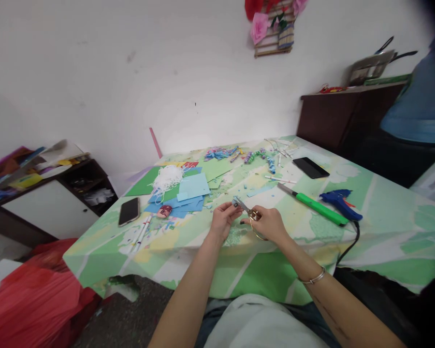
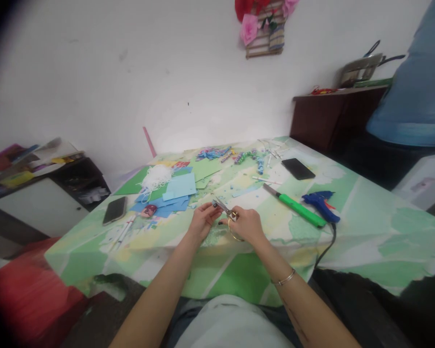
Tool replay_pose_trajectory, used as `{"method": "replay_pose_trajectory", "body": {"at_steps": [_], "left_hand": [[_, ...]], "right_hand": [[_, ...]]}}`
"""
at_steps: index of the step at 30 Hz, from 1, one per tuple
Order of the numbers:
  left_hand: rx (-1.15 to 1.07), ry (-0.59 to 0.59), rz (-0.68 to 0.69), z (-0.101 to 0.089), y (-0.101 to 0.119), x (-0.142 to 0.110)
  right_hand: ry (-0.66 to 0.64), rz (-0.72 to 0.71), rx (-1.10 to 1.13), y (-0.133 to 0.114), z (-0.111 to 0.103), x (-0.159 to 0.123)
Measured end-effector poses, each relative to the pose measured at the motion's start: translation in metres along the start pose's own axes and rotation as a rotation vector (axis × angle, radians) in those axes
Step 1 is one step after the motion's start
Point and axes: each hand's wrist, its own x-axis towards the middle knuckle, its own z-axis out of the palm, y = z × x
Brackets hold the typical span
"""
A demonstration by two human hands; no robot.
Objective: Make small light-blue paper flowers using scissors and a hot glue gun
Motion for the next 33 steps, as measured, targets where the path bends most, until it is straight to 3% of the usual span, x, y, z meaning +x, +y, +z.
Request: {"method": "replay_pose_trajectory", "body": {"at_steps": [16,33], "left_hand": [[0.024,-0.034,-0.002,-0.0007,-0.0004,0.0006],[-0.007,0.015,0.027,-0.0006,0.0,0.0006]], "right_hand": [[0.016,-0.03,0.008,0.0011,0.0012,-0.0006],[-0.019,-0.013,0.034,0.0002,-0.0018,-0.0001]]}}
